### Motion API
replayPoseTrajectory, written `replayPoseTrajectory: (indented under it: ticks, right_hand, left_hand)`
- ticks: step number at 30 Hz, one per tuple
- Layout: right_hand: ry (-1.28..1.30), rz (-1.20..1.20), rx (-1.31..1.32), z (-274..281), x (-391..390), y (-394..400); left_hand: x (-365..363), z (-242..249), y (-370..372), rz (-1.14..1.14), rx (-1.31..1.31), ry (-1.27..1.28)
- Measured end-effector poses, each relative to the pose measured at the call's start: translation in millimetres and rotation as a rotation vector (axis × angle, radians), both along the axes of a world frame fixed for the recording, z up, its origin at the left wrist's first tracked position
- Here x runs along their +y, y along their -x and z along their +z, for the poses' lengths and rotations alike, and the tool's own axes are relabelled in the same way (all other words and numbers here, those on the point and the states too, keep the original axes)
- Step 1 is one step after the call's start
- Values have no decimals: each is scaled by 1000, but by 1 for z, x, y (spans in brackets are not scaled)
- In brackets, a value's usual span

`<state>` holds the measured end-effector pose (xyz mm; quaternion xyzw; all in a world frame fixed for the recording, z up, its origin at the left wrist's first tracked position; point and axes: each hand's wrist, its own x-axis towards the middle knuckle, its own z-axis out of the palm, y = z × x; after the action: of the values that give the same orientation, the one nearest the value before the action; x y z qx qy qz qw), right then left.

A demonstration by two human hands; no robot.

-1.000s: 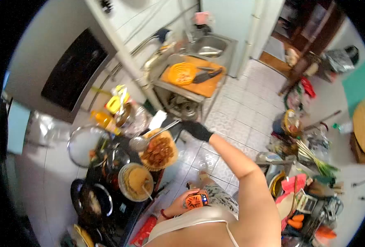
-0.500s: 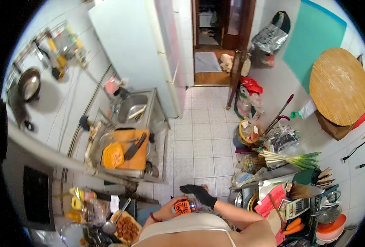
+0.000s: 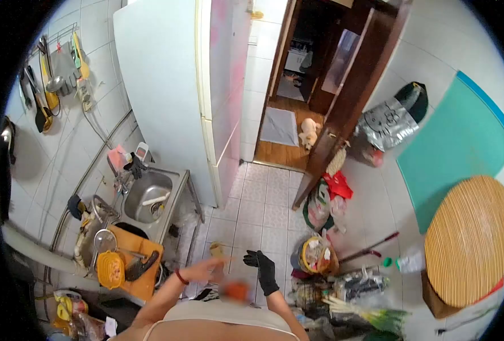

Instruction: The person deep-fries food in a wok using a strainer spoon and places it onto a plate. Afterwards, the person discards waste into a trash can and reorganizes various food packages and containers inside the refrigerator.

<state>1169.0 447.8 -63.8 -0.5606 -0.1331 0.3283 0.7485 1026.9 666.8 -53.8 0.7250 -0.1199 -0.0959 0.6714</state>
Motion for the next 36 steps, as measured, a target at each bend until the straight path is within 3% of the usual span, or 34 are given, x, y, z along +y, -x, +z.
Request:
replayPoseTrajectory:
  ticks: [3, 7, 10, 13, 14, 17, 20, 23, 26, 29, 30, 36]
  right_hand:
    - [61, -8, -52, -6, 37, -69]
    - [74, 0, -43, 10, 106, -182]
    - [-16, -20, -172, 44, 164, -246]
    - [-50, -21, -245, 67, 202, -292]
    - [-74, -50, -266, 67, 210, -305]
    - [-96, -77, -438, 92, 230, -324]
    - [-39, 46, -446, 145, 261, -333]
    - [-150, 245, -560, 185, 304, -338]
    - [-137, 298, -839, 211, 338, -363]
    - [-213, 228, -938, 203, 366, -406]
    - [-219, 188, -950, 205, 376, -420]
    - [-120, 161, -1202, 199, 401, -525]
  left_hand:
    - [117, 32, -94, 401, -215, -298]
    - [258, 97, -249, 922, -354, -222]
    - [330, 128, -365, 1290, -471, -305]
    - [346, 131, -444, 1564, -569, -368]
    - [328, 137, -463, 1688, -532, -324]
    - [304, 156, -473, 1786, -535, -150]
    - [290, 155, -459, 1633, -600, -200]
    - [271, 142, -450, 1282, -599, -348]
    - [275, 130, -460, 708, -431, 294]
    - [304, 154, -465, 724, -395, -211]
    - [308, 160, -471, 897, -394, -258]
    - [347, 175, -524, 1092, -391, 45]
